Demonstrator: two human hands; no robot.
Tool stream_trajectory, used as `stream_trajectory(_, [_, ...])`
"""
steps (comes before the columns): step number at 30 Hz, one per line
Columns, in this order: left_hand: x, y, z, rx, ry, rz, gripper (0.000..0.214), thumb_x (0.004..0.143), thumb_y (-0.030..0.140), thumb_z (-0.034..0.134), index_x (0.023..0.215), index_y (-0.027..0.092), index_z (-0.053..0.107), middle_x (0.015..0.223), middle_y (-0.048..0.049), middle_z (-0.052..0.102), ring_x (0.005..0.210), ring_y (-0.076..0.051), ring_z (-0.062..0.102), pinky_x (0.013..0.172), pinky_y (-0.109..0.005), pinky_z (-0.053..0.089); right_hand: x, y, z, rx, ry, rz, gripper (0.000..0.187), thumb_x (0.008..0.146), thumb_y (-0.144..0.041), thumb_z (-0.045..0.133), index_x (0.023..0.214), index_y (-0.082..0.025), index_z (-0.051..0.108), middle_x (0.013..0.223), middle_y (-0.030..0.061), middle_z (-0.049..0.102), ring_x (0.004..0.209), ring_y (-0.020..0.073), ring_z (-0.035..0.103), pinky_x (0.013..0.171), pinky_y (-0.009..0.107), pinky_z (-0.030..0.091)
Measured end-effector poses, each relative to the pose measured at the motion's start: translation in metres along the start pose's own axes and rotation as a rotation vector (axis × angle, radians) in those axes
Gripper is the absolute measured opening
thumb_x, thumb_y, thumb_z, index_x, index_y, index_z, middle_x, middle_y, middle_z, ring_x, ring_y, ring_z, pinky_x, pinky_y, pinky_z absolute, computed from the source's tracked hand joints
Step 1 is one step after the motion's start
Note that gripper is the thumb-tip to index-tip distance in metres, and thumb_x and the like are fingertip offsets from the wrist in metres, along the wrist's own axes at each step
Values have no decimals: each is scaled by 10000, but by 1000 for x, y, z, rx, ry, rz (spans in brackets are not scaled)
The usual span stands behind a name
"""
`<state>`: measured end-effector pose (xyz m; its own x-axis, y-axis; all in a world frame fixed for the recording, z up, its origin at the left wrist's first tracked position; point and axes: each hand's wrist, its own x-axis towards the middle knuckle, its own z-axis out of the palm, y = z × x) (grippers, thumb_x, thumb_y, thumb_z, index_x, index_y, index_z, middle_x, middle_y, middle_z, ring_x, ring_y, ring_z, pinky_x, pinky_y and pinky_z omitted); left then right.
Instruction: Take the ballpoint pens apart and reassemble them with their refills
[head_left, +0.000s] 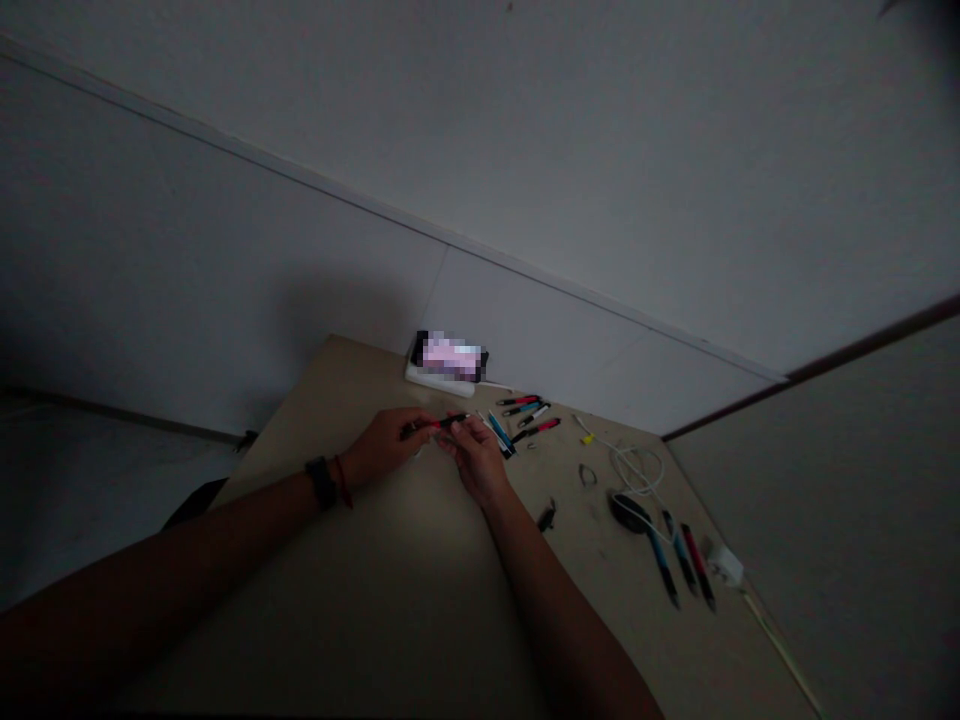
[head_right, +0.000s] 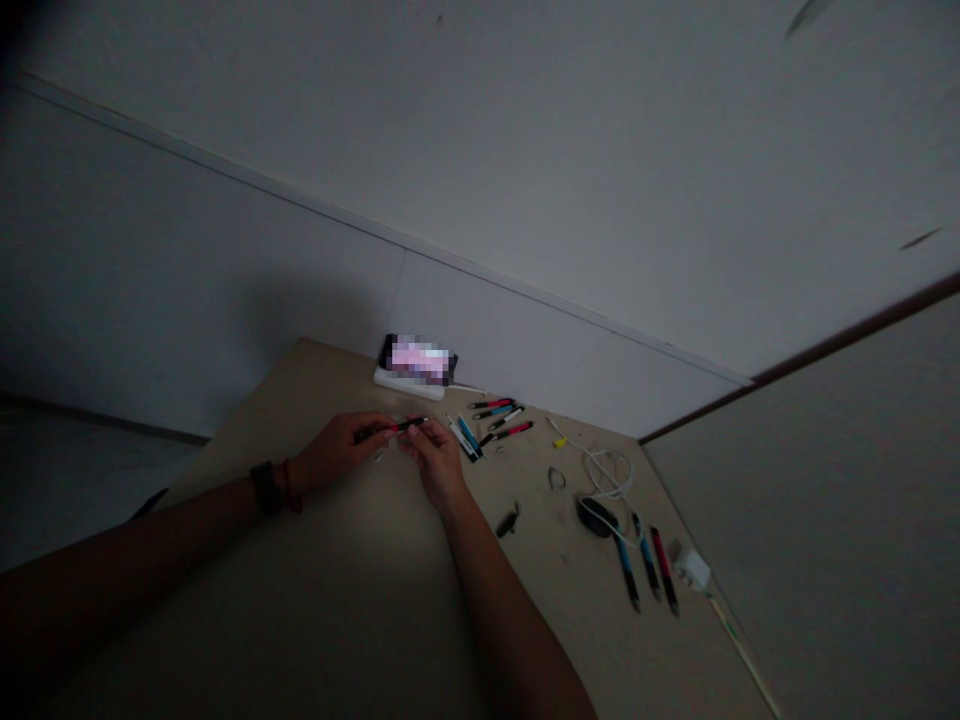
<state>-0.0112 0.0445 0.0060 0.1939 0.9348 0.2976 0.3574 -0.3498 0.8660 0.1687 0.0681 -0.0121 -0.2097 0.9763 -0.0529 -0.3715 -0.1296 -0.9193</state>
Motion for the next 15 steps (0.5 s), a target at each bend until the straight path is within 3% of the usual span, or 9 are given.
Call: stream_trajectory(15, [-1, 3, -1, 5, -6, 7, 278, 915, 365, 552, 980, 169, 738, 909, -53, 763, 807, -186, 673, 742, -286, 507, 0, 0, 0, -12, -1, 2, 297, 672, -368, 873, 893, -221, 740, 788, -9, 723, 700, 144, 665, 656, 263, 548])
